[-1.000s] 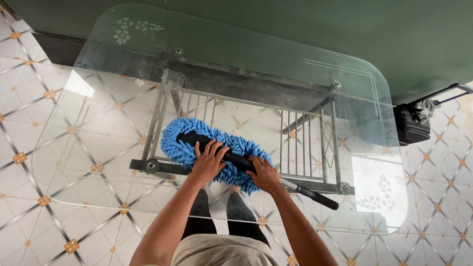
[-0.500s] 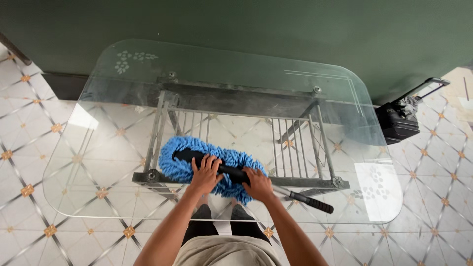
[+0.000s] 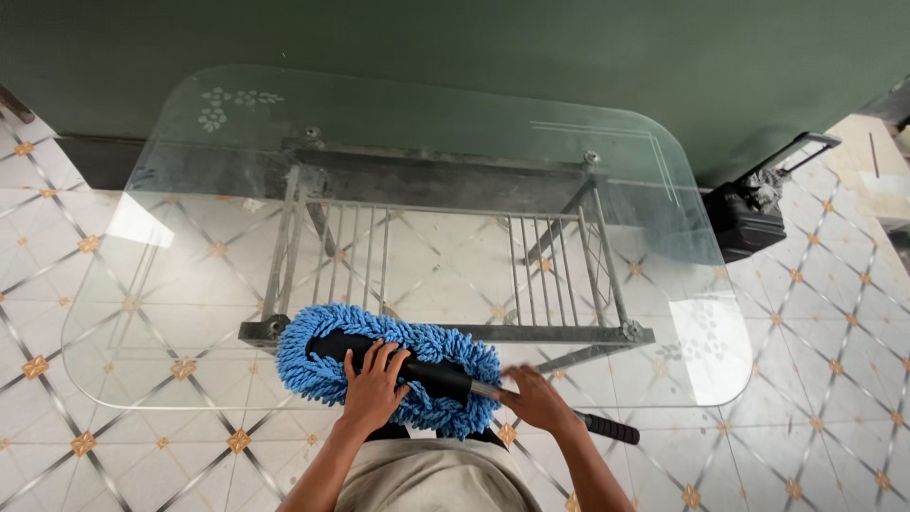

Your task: The person uses a blue microfiber duster to wipe the surface of a glass dining table. They move the duster back and forth across the glass top, covering the entire area in a repetitive cleaning motion.

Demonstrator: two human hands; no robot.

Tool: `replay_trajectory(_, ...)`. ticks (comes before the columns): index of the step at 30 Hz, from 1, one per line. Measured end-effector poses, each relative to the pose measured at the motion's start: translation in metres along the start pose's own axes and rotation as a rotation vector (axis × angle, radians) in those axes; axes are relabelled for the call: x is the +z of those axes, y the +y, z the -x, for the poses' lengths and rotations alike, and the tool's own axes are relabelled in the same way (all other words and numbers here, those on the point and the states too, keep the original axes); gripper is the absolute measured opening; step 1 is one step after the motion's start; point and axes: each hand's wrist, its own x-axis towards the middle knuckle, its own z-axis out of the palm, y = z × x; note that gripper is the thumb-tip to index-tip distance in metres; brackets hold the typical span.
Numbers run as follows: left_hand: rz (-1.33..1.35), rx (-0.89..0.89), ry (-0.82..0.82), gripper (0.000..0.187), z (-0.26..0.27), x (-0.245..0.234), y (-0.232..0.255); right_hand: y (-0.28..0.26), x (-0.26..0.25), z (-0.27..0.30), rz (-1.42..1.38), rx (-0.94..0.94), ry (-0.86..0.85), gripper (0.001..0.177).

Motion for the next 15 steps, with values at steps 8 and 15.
replay_trajectory(8,-0.123,0.106,0.249,0.065,-0.022,0.010,-0.007,0.009,0.032,-0.012,0.016,0.020,-0.016,0.036)
replay_trajectory(15,-0.030,0.043,0.588,0.071,-0.050,0.030,-0.031,0.046,0.048,-0.025,-0.102,-0.092,0.128,0.045)
